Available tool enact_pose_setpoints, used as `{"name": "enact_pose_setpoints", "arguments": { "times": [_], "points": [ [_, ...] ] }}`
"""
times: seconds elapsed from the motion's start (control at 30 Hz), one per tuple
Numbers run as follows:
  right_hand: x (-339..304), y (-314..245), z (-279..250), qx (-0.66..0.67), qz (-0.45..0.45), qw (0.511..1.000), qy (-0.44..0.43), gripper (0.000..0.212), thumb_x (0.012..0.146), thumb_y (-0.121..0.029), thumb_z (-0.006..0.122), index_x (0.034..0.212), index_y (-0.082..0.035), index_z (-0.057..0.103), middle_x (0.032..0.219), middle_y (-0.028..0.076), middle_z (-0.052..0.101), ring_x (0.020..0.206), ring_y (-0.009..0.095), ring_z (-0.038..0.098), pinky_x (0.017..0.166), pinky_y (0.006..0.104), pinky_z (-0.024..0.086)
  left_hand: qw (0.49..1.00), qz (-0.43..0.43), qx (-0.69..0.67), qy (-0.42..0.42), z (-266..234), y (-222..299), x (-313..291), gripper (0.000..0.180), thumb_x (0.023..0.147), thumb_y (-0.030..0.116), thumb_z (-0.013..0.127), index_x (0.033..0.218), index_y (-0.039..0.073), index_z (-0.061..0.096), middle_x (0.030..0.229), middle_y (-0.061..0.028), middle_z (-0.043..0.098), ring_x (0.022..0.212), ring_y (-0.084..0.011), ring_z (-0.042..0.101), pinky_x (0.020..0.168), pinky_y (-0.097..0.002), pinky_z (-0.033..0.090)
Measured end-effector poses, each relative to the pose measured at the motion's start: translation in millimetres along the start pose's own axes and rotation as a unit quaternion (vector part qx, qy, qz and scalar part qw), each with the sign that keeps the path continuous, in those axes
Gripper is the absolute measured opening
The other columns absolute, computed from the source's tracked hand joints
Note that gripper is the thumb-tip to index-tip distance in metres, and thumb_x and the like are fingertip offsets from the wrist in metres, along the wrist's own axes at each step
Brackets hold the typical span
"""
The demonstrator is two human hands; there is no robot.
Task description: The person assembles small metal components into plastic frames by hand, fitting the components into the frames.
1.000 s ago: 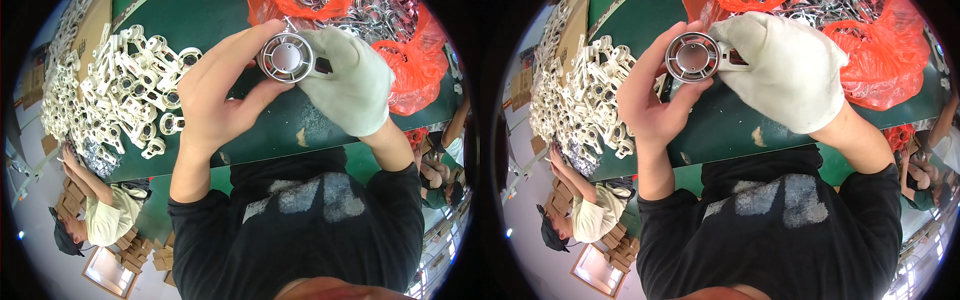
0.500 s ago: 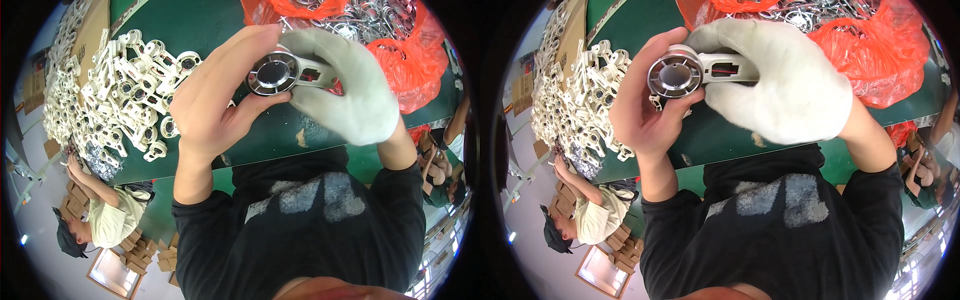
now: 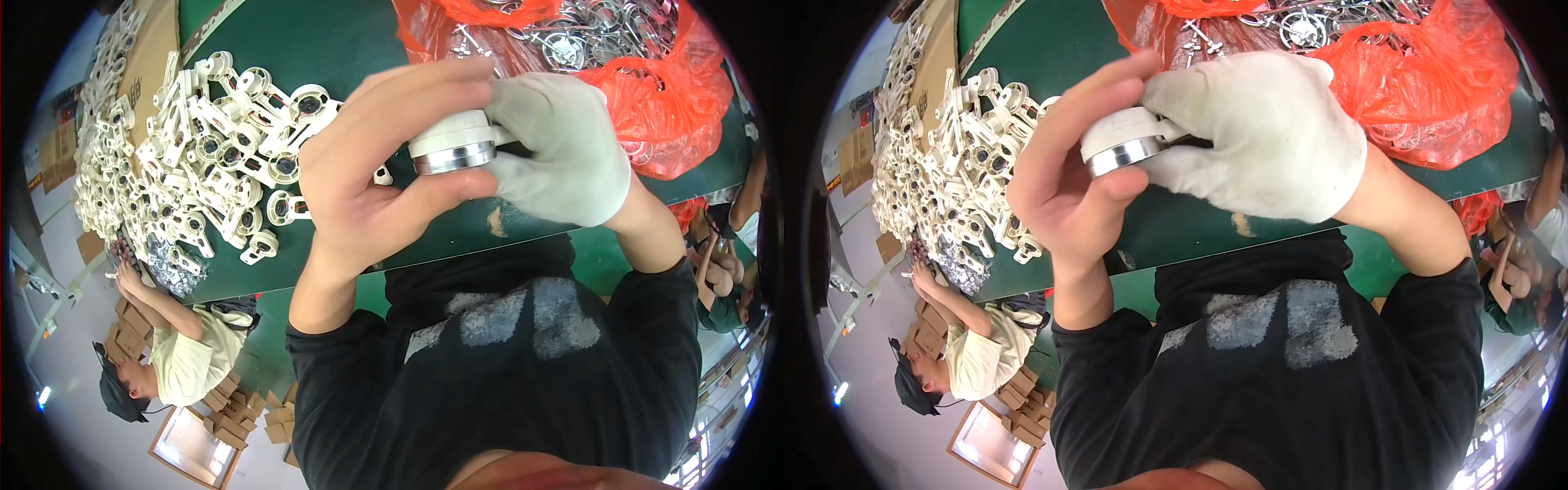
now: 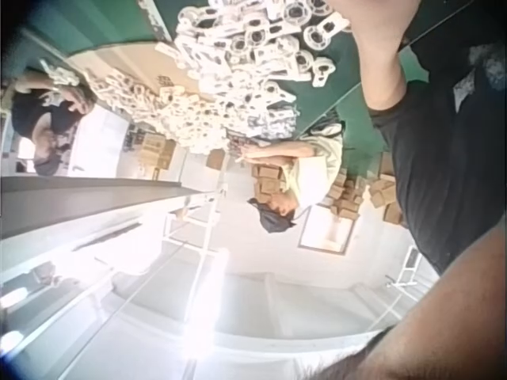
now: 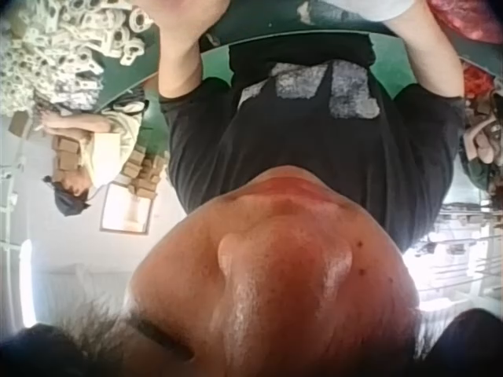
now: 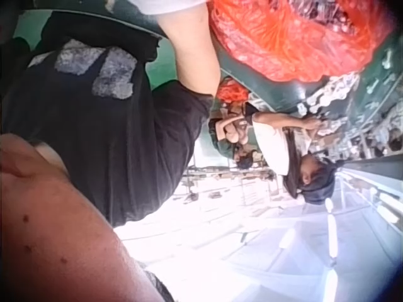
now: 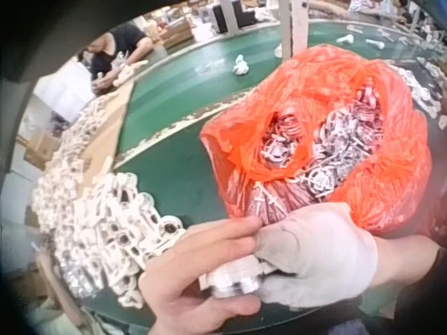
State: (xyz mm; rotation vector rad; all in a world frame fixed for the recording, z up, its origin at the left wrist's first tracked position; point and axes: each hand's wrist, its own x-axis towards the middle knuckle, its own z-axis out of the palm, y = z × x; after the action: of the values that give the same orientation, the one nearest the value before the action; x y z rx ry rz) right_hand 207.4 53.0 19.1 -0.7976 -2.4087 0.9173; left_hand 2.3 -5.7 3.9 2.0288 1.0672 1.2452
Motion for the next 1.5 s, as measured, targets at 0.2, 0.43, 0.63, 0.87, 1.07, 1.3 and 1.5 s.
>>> {"name": "enact_pose_setpoints", "arguments": {
  "times": [0.2,0.43,0.63,0.87,1.07,1.3,1.5],
  "points": [
    [0.5,1.2,6.5,-0.042,-0.080,0.995,0.051,0.028,0.077,-0.026,0.082,0.094,-0.008,0.069,0.074,0.009,0.066,0.068,0.033,0.066,0.060,0.0408,0.052,0.991,-0.033,-0.127,0.012,-2.1,0.0,-2.6,0.051,0.089,0.030,0.082,0.115,-0.011,0.068,0.123,-0.0307,0.069,0.110,-0.0312,0.070,0.095,-0.0359,0.054],
    [-0.1,-3.8,11.7,-0.014,0.025,0.997,0.074,0.043,0.081,-0.016,0.082,0.120,-0.005,0.069,0.097,0.012,0.073,0.088,0.026,0.073,0.082,0.0346,0.057,0.961,-0.270,0.005,-0.052,-50.8,8.2,23.2,0.015,0.091,0.008,0.075,0.103,-0.001,0.077,0.096,-0.0021,0.066,0.086,-0.0076,0.063,0.070,-0.0209,0.048],
    [1.4,-2.9,10.5,0.096,0.040,0.990,0.093,0.035,0.086,-0.009,0.077,0.119,-0.002,0.067,0.091,0.013,0.069,0.085,0.027,0.070,0.079,0.0356,0.056,0.911,-0.328,0.003,0.251,-134.0,-39.5,54.6,0.029,0.103,0.025,0.064,0.114,-0.002,0.068,0.101,-0.0068,0.073,0.080,-0.0118,0.068,0.071,-0.0231,0.054],
    [1.9,4.1,10.6,0.056,0.031,0.993,0.094,0.032,0.088,-0.009,0.074,0.118,-0.001,0.068,0.092,0.014,0.069,0.084,0.028,0.070,0.079,0.0366,0.055,0.753,-0.422,0.493,-0.106,-122.6,-56.4,28.4,0.055,0.088,0.055,0.069,0.123,0.013,0.074,0.109,-0.0134,0.077,0.108,-0.0305,0.072,0.111,-0.0524,0.040],
    [6.8,6.5,12.7,0.054,-0.014,0.993,0.105,0.025,0.088,-0.013,0.075,0.112,-0.005,0.071,0.094,0.013,0.071,0.089,0.029,0.071,0.080,0.0382,0.057,0.724,-0.398,0.550,-0.121,-108.0,-52.6,13.1,0.042,0.094,0.046,0.067,0.118,0.012,0.074,0.106,-0.0135,0.077,0.109,-0.0343,0.070,0.116,-0.0716,0.017],
    [6.0,14.6,17.7,0.051,-0.097,0.979,0.174,0.052,0.083,-0.006,0.080,0.130,-0.001,0.061,0.112,0.017,0.068,0.105,0.033,0.067,0.091,0.0377,0.054,0.951,-0.106,0.223,0.188,-87.3,-23.8,16.0,0.037,0.094,0.007,0.074,0.127,0.000,0.060,0.112,-0.0130,0.071,0.098,-0.0205,0.066,0.090,-0.0322,0.051],
    [6.4,13.2,-12.2,0.117,0.042,0.990,0.062,0.050,0.082,-0.022,0.081,0.126,-0.008,0.062,0.090,0.015,0.068,0.089,0.035,0.071,0.080,0.0437,0.056,0.991,0.099,0.027,-0.084,-8.7,6.3,48.8,0.039,0.090,-0.007,0.069,0.119,0.006,0.046,0.140,-0.0291,0.058,0.130,-0.0365,0.059,0.111,-0.0461,0.044]
  ]
}}
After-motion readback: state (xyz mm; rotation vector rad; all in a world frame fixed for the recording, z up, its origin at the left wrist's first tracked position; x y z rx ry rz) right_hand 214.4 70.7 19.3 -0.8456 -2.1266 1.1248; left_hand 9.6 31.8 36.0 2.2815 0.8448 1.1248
